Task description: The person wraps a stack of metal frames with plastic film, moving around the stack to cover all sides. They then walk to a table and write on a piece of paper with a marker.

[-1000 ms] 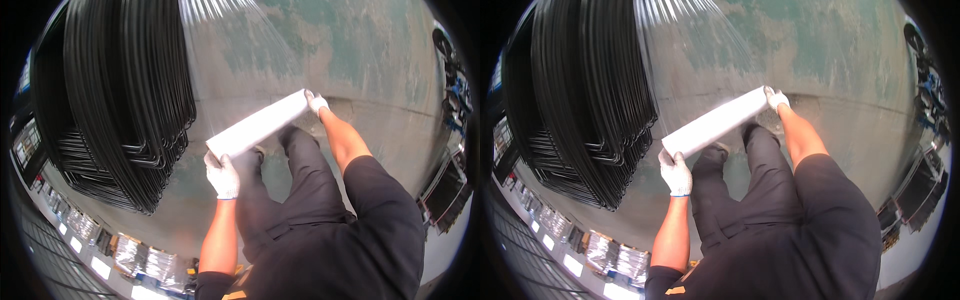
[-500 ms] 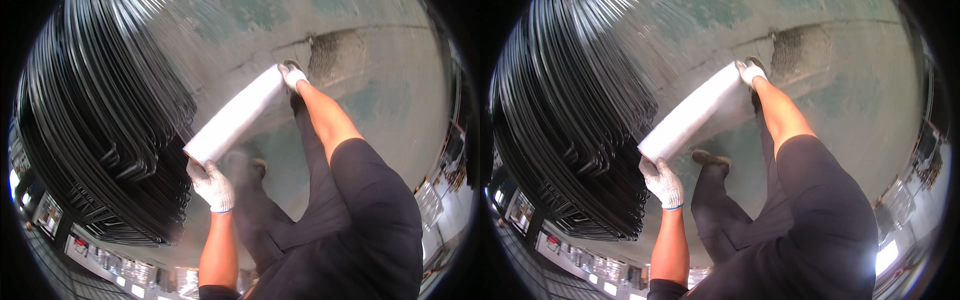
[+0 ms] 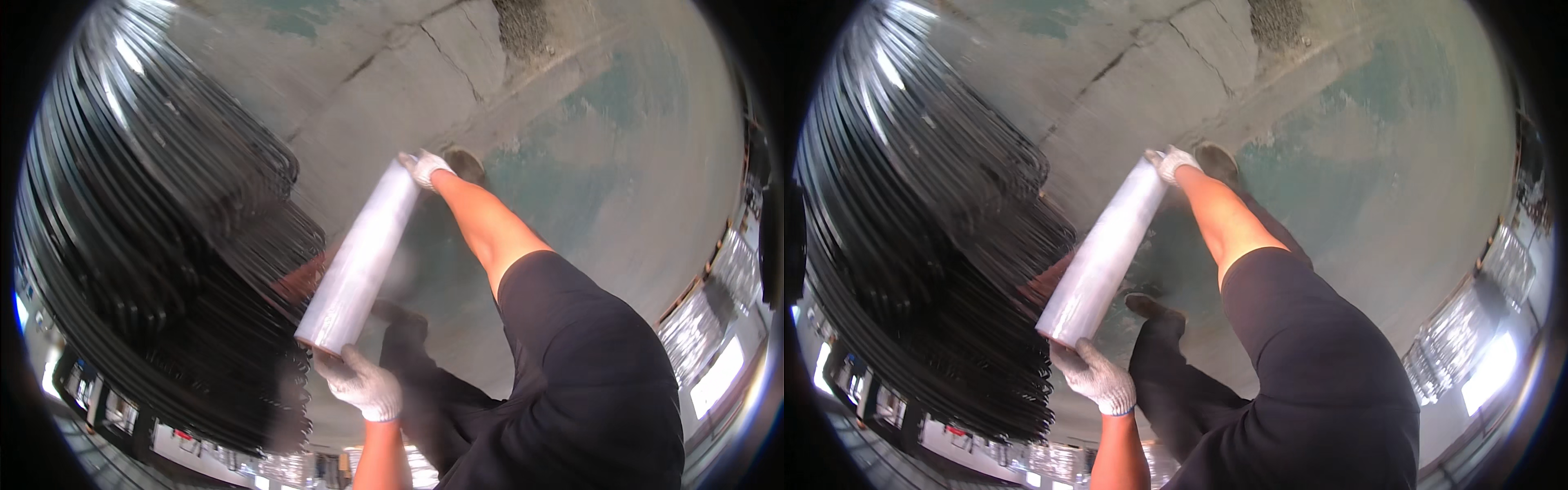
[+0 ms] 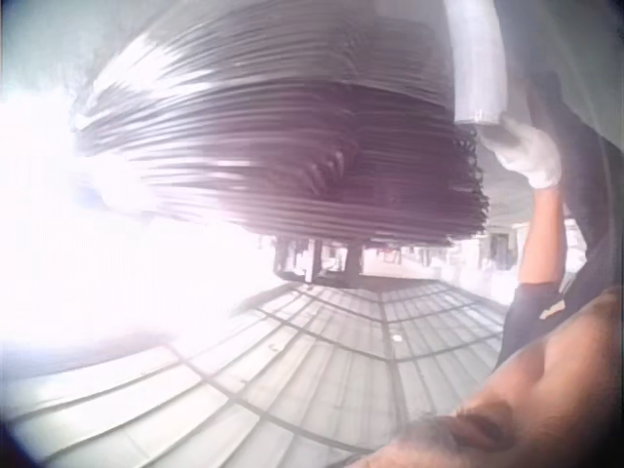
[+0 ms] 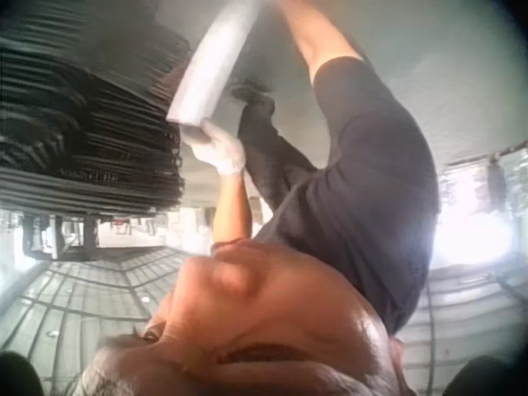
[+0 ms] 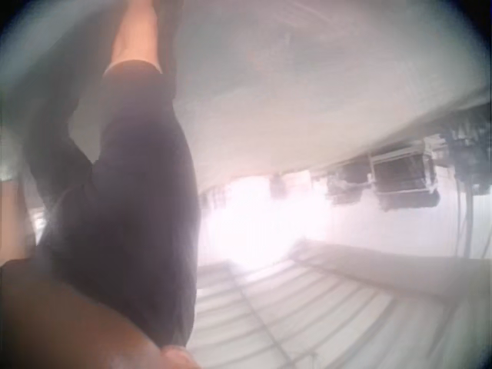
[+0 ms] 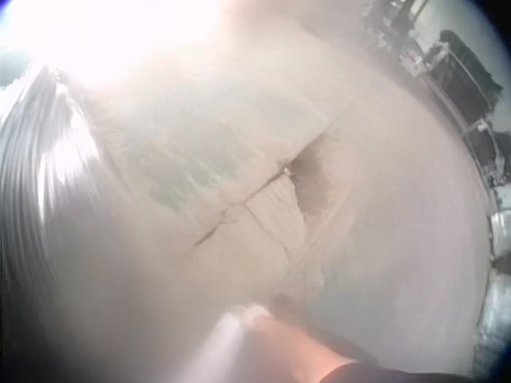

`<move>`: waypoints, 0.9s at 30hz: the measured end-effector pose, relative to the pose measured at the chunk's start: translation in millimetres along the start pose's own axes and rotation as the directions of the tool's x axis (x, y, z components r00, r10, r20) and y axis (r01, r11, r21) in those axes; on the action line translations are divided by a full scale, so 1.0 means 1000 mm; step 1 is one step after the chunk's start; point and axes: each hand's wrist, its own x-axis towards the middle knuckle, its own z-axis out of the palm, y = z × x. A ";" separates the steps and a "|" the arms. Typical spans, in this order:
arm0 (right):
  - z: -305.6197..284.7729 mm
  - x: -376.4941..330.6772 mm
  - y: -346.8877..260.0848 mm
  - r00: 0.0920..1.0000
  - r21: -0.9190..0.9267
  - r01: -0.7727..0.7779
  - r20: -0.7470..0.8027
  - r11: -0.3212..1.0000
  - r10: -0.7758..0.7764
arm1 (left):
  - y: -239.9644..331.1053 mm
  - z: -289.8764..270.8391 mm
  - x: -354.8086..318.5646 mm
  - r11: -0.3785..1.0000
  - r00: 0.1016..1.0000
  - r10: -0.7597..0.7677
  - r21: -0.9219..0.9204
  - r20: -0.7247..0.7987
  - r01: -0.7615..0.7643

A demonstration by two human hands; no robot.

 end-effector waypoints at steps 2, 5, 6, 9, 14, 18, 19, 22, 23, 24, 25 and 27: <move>0.028 -0.016 -0.010 1.000 0.090 0.009 0.028 0.996 -0.012 | -0.022 -0.006 -0.003 0.991 0.993 0.121 0.057 -0.009 -0.121; 0.081 -0.018 -0.002 0.998 0.152 0.057 -0.021 0.987 -0.054 | -0.042 -0.017 -0.012 0.956 0.957 0.287 0.051 0.039 -0.289; 0.074 -0.013 -0.001 0.999 0.262 -0.012 -0.027 0.965 0.019 | -0.042 -0.022 -0.009 0.924 0.932 0.334 0.148 0.140 -0.353; 0.050 -0.011 -0.006 0.999 0.289 -0.009 -0.028 0.957 0.018 | -0.031 -0.017 -0.005 0.828 0.833 0.535 0.110 0.143 -0.550; 0.045 -0.002 0.009 0.988 0.421 0.047 0.114 0.906 -0.104 | -0.027 -0.013 -0.007 0.835 0.827 0.542 0.018 0.148 -0.550; 0.049 -0.044 -0.040 0.977 0.346 -0.070 0.213 0.936 -0.006 | -0.035 -0.014 0.003 0.764 0.778 0.611 0.152 0.143 -0.628; 0.062 -0.024 -0.017 0.978 0.301 -0.003 0.199 0.954 -0.060 | -0.023 -0.027 -0.001 0.759 0.768 0.598 0.148 0.227 -0.634; 0.061 0.004 0.000 0.994 0.359 0.026 0.087 0.933 -0.061 | -0.003 -0.009 0.007 0.723 0.712 0.665 0.045 0.225 -0.689; 0.068 -0.022 -0.025 0.987 0.430 -0.001 0.147 0.903 -0.069 | -0.016 -0.010 0.005 0.720 0.721 0.669 0.083 0.180 -0.689; 0.070 -0.025 -0.030 0.987 0.528 -0.037 0.153 0.849 -0.052 | -0.015 -0.010 0.009 0.660 0.667 0.719 0.109 0.194 -0.743; 0.073 -0.024 -0.018 0.996 0.503 0.017 0.068 0.864 -0.059 | -0.003 -0.015 0.001 0.616 0.626 0.740 0.127 0.245 -0.778; 0.062 0.008 0.007 0.968 0.703 -0.118 0.238 0.702 -0.075 | 0.004 -0.024 -0.011 0.549 0.552 0.764 0.113 0.334 -0.828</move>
